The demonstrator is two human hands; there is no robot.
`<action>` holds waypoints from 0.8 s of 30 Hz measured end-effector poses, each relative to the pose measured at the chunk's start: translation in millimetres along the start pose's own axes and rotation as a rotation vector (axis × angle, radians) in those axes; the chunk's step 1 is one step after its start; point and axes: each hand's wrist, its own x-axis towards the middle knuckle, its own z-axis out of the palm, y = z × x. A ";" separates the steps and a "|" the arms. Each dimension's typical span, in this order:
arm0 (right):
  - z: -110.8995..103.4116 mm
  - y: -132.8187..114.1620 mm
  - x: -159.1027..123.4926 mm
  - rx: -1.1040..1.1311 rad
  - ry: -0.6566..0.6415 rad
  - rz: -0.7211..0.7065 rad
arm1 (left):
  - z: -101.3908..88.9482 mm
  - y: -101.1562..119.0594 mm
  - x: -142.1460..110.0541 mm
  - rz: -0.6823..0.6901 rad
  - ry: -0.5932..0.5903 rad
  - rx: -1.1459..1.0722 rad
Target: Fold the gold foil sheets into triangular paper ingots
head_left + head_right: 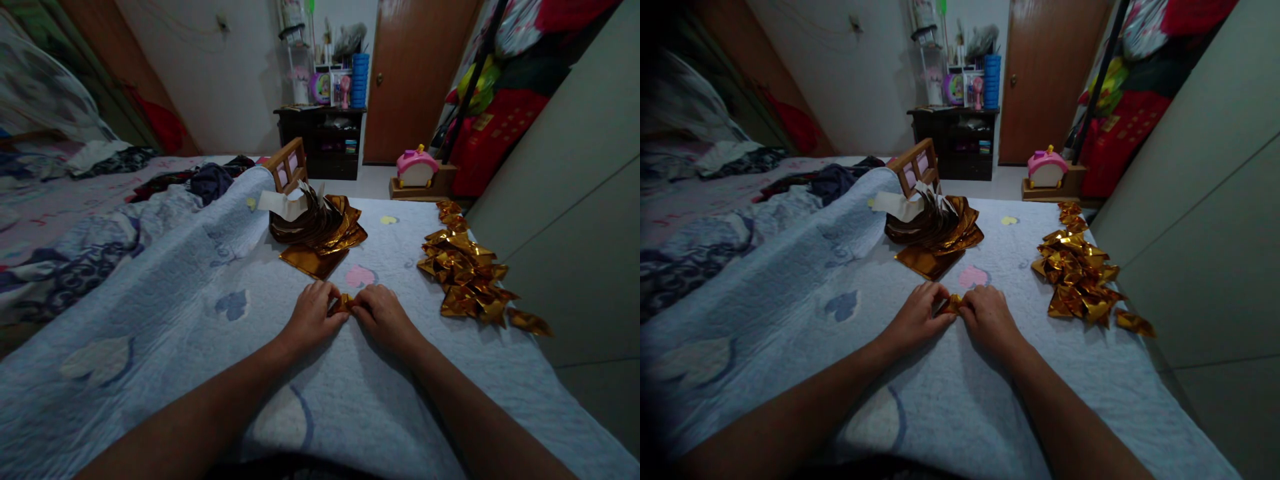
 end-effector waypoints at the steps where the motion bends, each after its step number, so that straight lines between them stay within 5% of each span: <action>1: -0.4 0.4 -0.6 0.017 0.009 -0.018 | -0.3 0.0 -0.3 0.003 -0.001 -0.042; 9: -7.4 0.9 -3.2 0.213 0.041 -0.092 | -0.1 -2.6 -3.6 -0.002 -0.015 -0.366; 17: -8.8 0.4 -5.2 0.279 0.104 -0.056 | -4.3 -0.2 -3.5 0.166 -0.019 -0.349; 24: -6.9 -3.3 -4.7 0.405 0.085 -0.015 | -2.2 0.0 -3.4 0.102 0.030 -0.421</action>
